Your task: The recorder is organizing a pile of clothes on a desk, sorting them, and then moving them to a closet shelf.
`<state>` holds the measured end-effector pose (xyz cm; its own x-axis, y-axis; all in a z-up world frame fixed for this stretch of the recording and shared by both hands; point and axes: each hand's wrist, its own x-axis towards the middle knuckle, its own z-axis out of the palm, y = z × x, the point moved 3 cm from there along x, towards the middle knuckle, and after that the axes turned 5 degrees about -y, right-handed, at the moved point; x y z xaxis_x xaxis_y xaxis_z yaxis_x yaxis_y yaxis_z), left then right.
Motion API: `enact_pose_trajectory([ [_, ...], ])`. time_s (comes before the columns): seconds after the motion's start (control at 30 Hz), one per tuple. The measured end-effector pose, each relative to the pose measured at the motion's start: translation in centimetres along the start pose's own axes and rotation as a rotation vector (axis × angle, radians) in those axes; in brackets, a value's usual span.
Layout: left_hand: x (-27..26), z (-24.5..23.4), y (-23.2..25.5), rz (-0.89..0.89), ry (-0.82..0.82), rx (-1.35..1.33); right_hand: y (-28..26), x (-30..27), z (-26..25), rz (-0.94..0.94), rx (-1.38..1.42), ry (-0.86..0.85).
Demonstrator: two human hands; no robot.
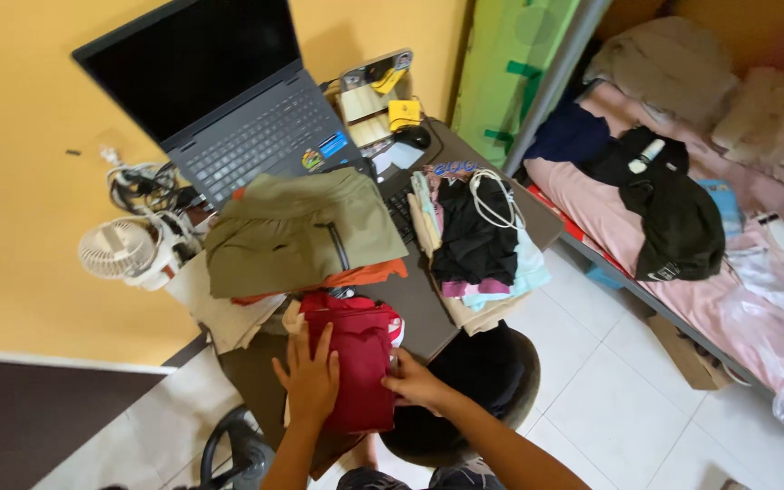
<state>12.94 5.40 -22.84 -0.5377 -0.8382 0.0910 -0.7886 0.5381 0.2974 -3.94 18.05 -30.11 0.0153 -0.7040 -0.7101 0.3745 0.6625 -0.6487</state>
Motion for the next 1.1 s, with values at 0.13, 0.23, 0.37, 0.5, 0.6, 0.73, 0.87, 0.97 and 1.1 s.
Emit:
enact_pose_trajectory([
  [0.13, 2.0, -0.9, 2.7, 0.110, 0.151, -0.003, 1.6, 1.6, -6.9, -0.339, -0.152, -0.029],
  [0.23, 4.9, -2.5, 7.0, 0.260, 0.209, -0.083, -1.2, -1.5, -10.7, -0.542, -0.136, 0.041],
  [0.37, 11.3, -0.8, 13.0, 0.463, 0.062, -0.353, -4.6, -6.9, -14.6, -0.539, -0.012, 0.259],
  [0.5, 18.4, -0.3, 21.2, 0.539, -0.005, -0.294, -5.0, -9.2, -17.9, -0.568, 0.023, 0.389],
  [0.6, 23.2, 1.9, 25.7, 0.608, -0.005, -0.248, -5.1, -9.8, -20.4, -0.521, 0.056, 0.439],
  [0.73, 28.4, 7.5, 27.7, 0.639, -0.142, -0.112, -7.0, -11.3, -23.0, -0.563, 0.080, 0.458],
  [0.87, 32.5, 8.7, 24.6, 0.591, -0.100, -0.431, -8.2, -11.7, -24.7, -0.526, 0.096, 0.490],
  [0.97, 35.5, 3.9, 21.4, 0.383, 0.179, -0.568, -7.9, -10.6, -26.1, -0.537, 0.059, 0.514],
  [1.1, 37.5, 0.3, 18.2, 0.328, 0.336, -0.348, -8.4, -8.3, -26.7, -0.576, 0.020, 0.526],
])
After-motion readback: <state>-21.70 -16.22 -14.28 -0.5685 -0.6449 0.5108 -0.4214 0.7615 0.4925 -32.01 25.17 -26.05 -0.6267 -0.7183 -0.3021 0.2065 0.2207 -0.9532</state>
